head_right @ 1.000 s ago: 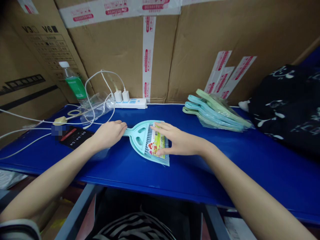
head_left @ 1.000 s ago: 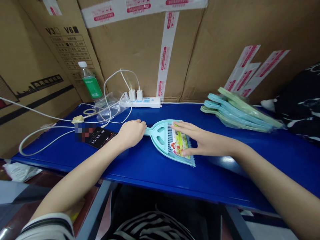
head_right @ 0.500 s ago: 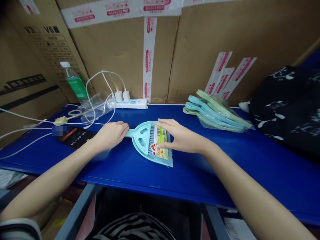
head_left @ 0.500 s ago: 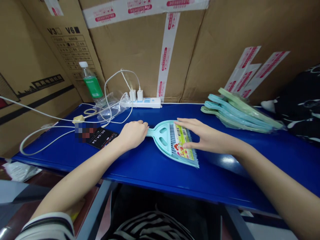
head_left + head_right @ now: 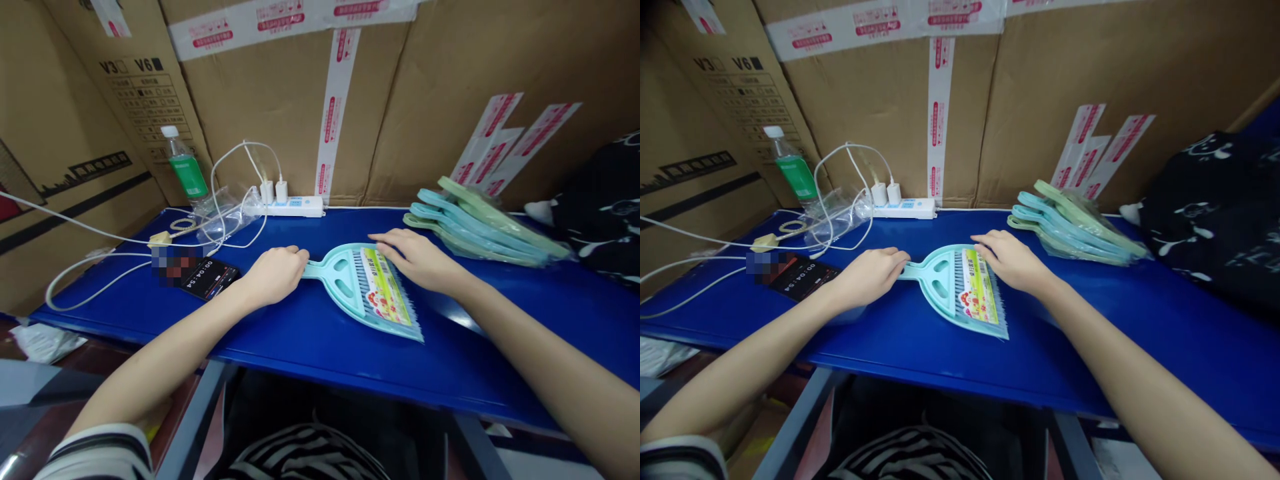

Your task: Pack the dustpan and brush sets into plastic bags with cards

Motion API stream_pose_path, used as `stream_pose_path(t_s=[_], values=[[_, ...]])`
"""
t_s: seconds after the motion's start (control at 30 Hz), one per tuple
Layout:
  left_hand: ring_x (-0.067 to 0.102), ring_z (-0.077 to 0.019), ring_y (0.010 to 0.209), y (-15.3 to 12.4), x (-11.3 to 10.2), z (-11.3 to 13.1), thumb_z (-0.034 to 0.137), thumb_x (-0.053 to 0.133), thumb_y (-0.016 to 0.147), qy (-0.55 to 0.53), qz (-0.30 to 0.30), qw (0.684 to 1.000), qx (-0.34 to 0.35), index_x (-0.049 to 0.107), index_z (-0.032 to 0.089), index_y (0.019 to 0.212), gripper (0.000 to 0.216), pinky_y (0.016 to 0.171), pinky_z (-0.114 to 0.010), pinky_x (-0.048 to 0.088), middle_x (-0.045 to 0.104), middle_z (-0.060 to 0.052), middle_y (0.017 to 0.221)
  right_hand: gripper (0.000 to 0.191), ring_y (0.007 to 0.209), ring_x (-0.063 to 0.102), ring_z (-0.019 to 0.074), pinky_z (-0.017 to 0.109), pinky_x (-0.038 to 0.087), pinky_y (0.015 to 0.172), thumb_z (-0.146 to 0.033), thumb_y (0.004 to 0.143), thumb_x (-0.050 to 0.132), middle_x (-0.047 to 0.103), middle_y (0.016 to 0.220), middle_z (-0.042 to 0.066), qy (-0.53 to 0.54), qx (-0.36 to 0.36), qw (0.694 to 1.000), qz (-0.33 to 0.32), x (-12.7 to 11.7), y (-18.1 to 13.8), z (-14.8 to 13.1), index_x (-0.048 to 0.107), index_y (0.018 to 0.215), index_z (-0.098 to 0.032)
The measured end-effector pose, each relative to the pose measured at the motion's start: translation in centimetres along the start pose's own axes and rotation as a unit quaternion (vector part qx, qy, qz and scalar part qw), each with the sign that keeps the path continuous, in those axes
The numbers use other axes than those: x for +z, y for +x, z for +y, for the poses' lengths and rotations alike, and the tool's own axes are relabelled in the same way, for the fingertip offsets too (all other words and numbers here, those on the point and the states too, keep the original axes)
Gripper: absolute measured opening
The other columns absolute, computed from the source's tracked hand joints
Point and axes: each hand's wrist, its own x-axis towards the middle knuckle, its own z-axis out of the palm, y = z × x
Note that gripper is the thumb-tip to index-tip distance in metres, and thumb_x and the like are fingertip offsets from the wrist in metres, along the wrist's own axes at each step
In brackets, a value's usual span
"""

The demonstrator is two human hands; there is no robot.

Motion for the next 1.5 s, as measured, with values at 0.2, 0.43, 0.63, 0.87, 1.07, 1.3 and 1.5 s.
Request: stream_pose_path(t_s=[0.2, 0.43, 0.63, 0.87, 1.07, 1.3, 1.5], values=[[0.067, -0.0252, 0.092, 0.0, 0.4, 0.3, 0.012, 0.034, 0.093, -0.043, 0.01, 0.998, 0.036, 0.059, 0.011, 0.114, 0.033, 0.081, -0.039, 0.054, 0.064, -0.012, 0.107, 0.053, 0.098, 0.061, 0.0323, 0.054, 0.047, 0.09, -0.046, 0.091, 0.028, 0.068, 0.1, 0.015, -0.006, 0.004, 1.0, 0.0, 0.0, 0.1, 0.4, 0.069, 0.111, -0.019], [0.066, -0.0243, 0.093, -0.2, -0.3, -0.6, 0.006, 0.034, 0.09, 0.009, 0.038, 0.998, -0.049, 0.061, 0.012, 0.11, 0.034, 0.081, -0.037, 0.053, 0.066, -0.011, 0.104, 0.049, 0.092, 0.061, 0.0319, 0.052, 0.048, 0.086, -0.045, 0.091, 0.029, 0.07, 0.094, 0.013, -0.007, 0.006, 1.0, -0.01, 0.2, 0.3, 0.3, 0.071, 0.098, -0.021], [0.062, -0.0273, 0.104, -0.1, -0.9, -1.8, 0.002, 0.035, 0.086, 0.098, 0.031, 0.98, -0.172, 0.063, 0.009, 0.109, 0.037, 0.082, -0.035, 0.052, 0.065, -0.016, 0.101, 0.043, 0.086, 0.064, 0.0283, 0.044, 0.05, 0.079, -0.04, 0.09, 0.033, 0.071, 0.089, 0.011, -0.016, 0.012, 1.0, 0.007, 0.6, 0.4, 0.6, 0.072, 0.092, -0.02], [0.053, -0.031, 0.119, 0.1, -1.7, -4.3, 0.002, 0.037, 0.085, 0.123, -0.044, 0.954, -0.269, 0.065, 0.009, 0.116, 0.042, 0.09, -0.036, 0.049, 0.058, -0.021, 0.121, 0.035, 0.078, 0.065, 0.025, 0.037, 0.05, 0.072, -0.037, 0.087, 0.038, 0.072, 0.083, 0.009, 0.011, 0.009, 0.999, 0.032, 0.7, 0.7, 0.8, 0.069, 0.08, -0.023], [0.053, -0.0319, 0.121, 0.8, -1.6, -5.4, 0.006, 0.038, 0.086, 0.103, -0.097, 0.949, -0.28, 0.064, 0.011, 0.122, 0.045, 0.092, -0.039, 0.049, 0.056, -0.022, 0.129, 0.025, 0.073, 0.064, 0.0236, 0.034, 0.048, 0.068, -0.031, 0.082, 0.042, 0.07, 0.076, 0.008, 0.032, 0.044, 0.998, 0.032, 0.7, 1.1, 0.0, 0.061, 0.069, -0.023], [0.055, -0.0323, 0.119, 1.3, -1.4, -6.1, 0.009, 0.044, 0.082, 0.092, -0.119, 0.947, -0.282, 0.065, 0.013, 0.12, 0.044, 0.091, -0.041, 0.05, 0.054, -0.02, 0.134, 0.02, 0.069, 0.064, 0.022, 0.032, 0.046, 0.066, -0.025, 0.082, 0.037, 0.067, 0.071, 0.006, 0.043, 0.065, 0.996, 0.044, 0.4, 1.0, -0.4, 0.05, 0.068, -0.025], [0.057, -0.0307, 0.117, 1.6, -0.9, -6.5, 0.009, 0.045, 0.081, 0.092, -0.109, 0.948, -0.283, 0.066, 0.014, 0.118, 0.043, 0.09, -0.038, 0.05, 0.057, -0.019, 0.132, 0.021, 0.067, 0.064, 0.0224, 0.031, 0.045, 0.064, -0.026, 0.083, 0.032, 0.068, 0.07, 0.007, 0.051, 0.068, 0.996, 0.035, -0.1, 0.9, -0.7, 0.047, 0.069, -0.026]])
